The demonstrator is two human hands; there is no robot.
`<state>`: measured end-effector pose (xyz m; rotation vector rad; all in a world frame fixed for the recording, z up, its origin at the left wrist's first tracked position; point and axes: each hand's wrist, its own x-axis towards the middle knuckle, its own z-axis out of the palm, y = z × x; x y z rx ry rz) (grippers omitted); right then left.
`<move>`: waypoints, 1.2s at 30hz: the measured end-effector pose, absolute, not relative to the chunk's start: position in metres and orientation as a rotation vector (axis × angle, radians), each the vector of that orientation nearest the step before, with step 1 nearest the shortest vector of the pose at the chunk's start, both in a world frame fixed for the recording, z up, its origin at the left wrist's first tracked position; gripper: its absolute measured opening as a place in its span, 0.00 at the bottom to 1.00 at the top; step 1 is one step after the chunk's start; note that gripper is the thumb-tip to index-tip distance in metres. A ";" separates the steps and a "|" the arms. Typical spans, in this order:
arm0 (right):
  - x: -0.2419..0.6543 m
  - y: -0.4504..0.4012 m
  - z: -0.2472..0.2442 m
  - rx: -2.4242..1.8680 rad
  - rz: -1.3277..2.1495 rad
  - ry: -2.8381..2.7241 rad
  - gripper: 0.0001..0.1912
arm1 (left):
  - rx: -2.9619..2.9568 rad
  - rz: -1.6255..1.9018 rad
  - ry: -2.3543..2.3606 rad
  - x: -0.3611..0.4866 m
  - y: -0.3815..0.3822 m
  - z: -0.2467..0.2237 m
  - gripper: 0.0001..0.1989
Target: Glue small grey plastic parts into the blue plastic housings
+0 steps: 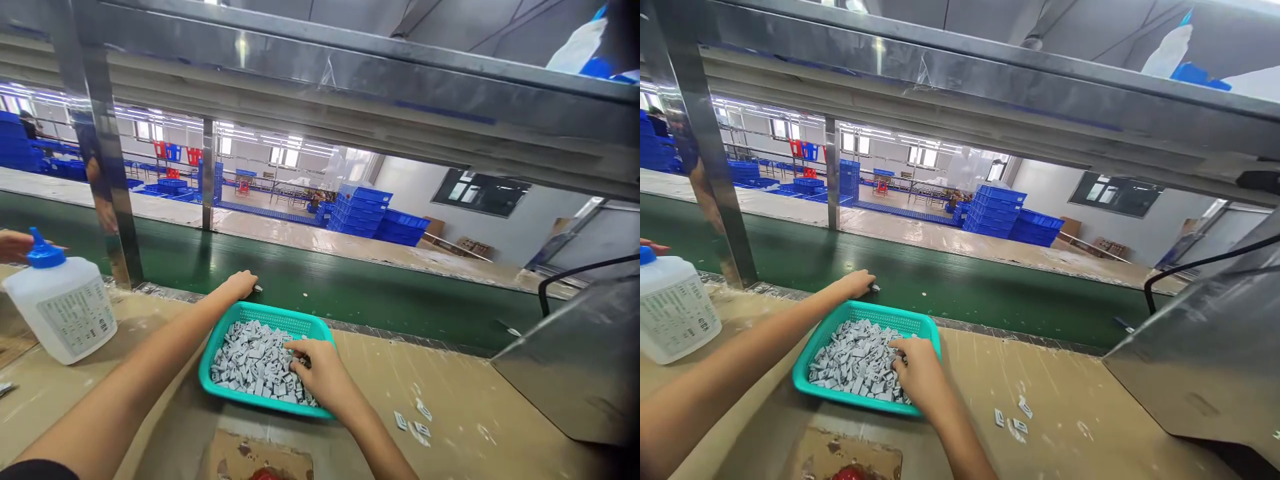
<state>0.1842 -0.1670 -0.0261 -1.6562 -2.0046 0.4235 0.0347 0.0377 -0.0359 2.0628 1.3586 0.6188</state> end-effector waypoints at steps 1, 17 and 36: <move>0.183 -0.167 -0.026 -1.635 0.449 -1.971 0.16 | 1.995 0.679 1.340 0.028 0.033 -0.034 0.12; 0.150 -0.197 0.008 -1.238 0.877 -1.526 0.08 | 1.152 0.709 0.615 -0.020 -0.158 -0.005 0.10; 0.142 -0.249 0.015 -1.085 0.258 -2.047 0.10 | 1.298 0.487 0.555 -0.020 -0.177 -0.002 0.18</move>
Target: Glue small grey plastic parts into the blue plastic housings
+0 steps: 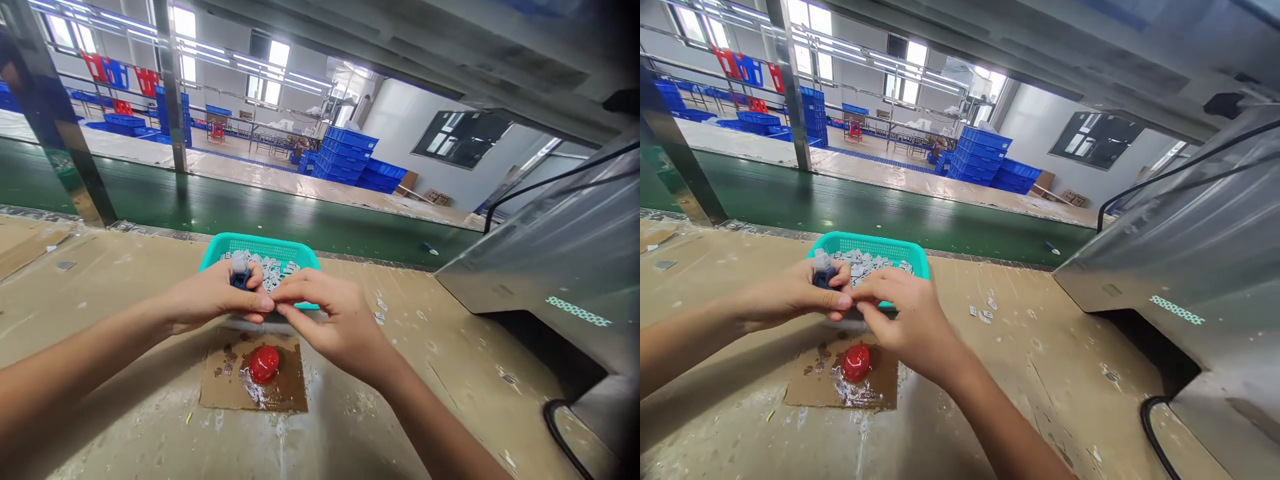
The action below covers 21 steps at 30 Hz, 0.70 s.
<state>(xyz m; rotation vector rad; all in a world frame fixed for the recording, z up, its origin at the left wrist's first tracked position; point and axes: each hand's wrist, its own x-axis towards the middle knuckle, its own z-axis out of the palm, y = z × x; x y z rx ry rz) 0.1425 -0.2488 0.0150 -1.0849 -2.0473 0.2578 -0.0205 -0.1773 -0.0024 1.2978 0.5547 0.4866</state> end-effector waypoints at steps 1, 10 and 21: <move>0.143 -0.251 0.017 -1.069 0.213 -2.080 0.10 | 1.290 0.477 0.545 -0.020 -0.178 -0.002 0.18; 0.165 -0.282 -0.020 -1.248 0.246 -2.012 0.08 | 1.390 0.388 0.670 -0.027 -0.174 0.001 0.07; 0.168 -0.292 -0.055 -1.319 0.239 -2.176 0.13 | 1.028 0.538 0.669 -0.033 -0.158 -0.006 0.19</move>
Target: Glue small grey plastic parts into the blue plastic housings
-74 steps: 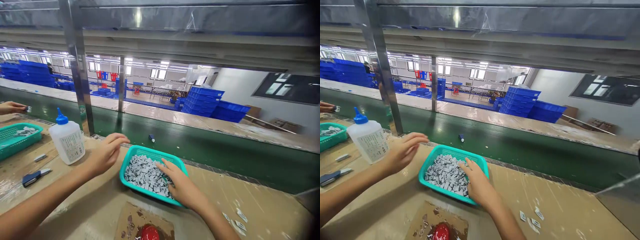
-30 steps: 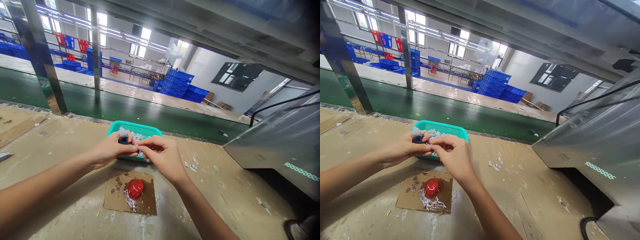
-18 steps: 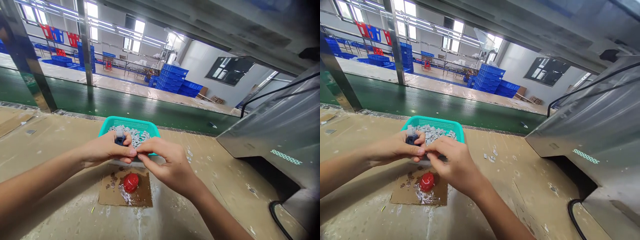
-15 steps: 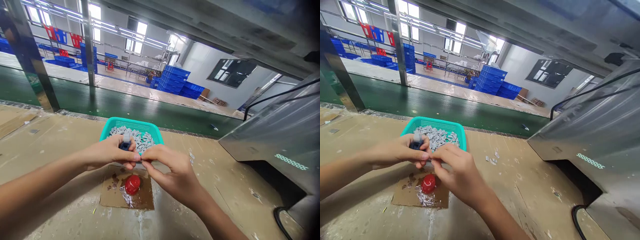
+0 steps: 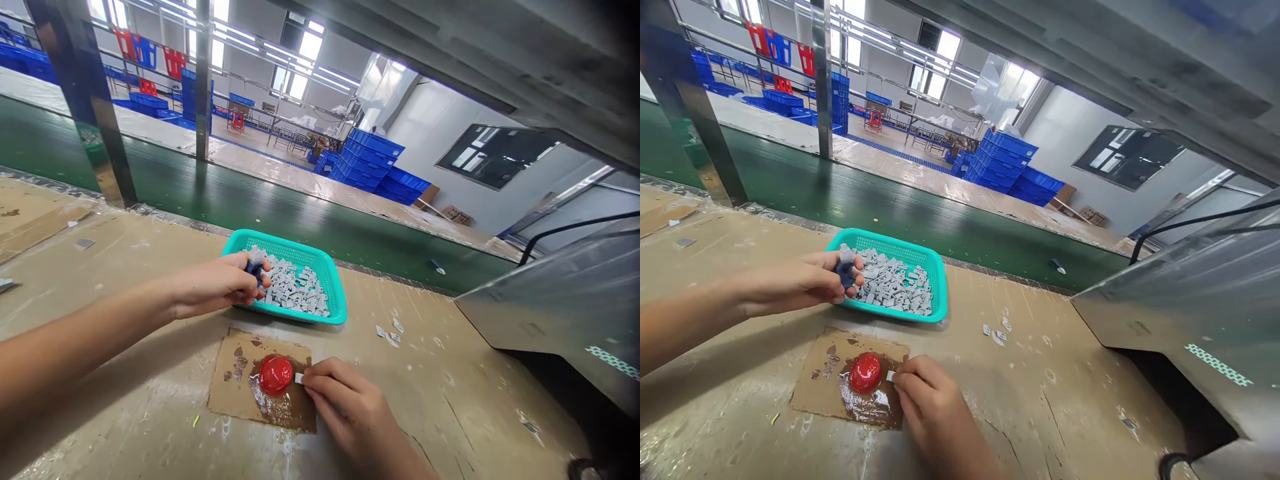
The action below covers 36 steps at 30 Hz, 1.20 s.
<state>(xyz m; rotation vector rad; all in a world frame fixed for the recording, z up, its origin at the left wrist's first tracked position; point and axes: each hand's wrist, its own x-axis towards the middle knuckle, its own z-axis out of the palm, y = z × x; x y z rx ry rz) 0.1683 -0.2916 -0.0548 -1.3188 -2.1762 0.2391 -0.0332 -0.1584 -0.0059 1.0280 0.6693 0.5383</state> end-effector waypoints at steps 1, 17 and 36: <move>0.168 -0.292 -0.055 -1.328 0.233 -2.185 0.13 | 1.009 0.550 0.655 -0.033 -0.158 -0.007 0.19; 0.174 -0.299 -0.060 -1.413 0.302 -2.078 0.12 | 1.036 0.517 0.549 -0.035 -0.156 -0.006 0.14; 0.181 -0.293 -0.065 -1.365 0.205 -2.057 0.11 | 1.051 0.559 0.562 -0.024 -0.160 -0.020 0.11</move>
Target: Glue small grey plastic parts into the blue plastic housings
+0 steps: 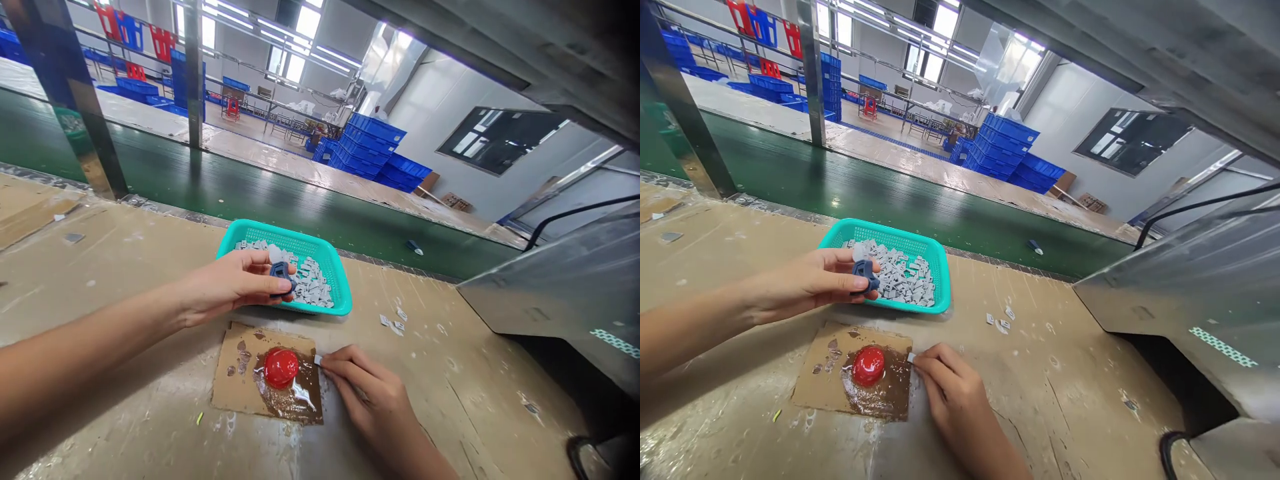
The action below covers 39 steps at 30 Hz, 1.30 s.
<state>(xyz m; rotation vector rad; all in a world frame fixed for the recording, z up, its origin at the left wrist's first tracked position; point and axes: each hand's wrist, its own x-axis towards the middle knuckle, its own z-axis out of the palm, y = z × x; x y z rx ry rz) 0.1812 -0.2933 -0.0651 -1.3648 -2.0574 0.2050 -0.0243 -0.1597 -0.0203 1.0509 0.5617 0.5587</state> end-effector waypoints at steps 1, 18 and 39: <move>0.181 -0.295 -0.064 -1.372 0.218 -2.061 0.12 | 1.083 0.552 0.566 -0.025 -0.160 -0.020 0.11; 0.158 -0.239 0.025 -1.179 0.927 -1.264 0.09 | 0.728 0.568 0.430 -0.025 -0.168 -0.008 0.11; 0.141 -0.216 0.014 -1.137 0.847 -1.416 0.05 | 1.141 0.804 0.541 -0.017 -0.165 -0.017 0.10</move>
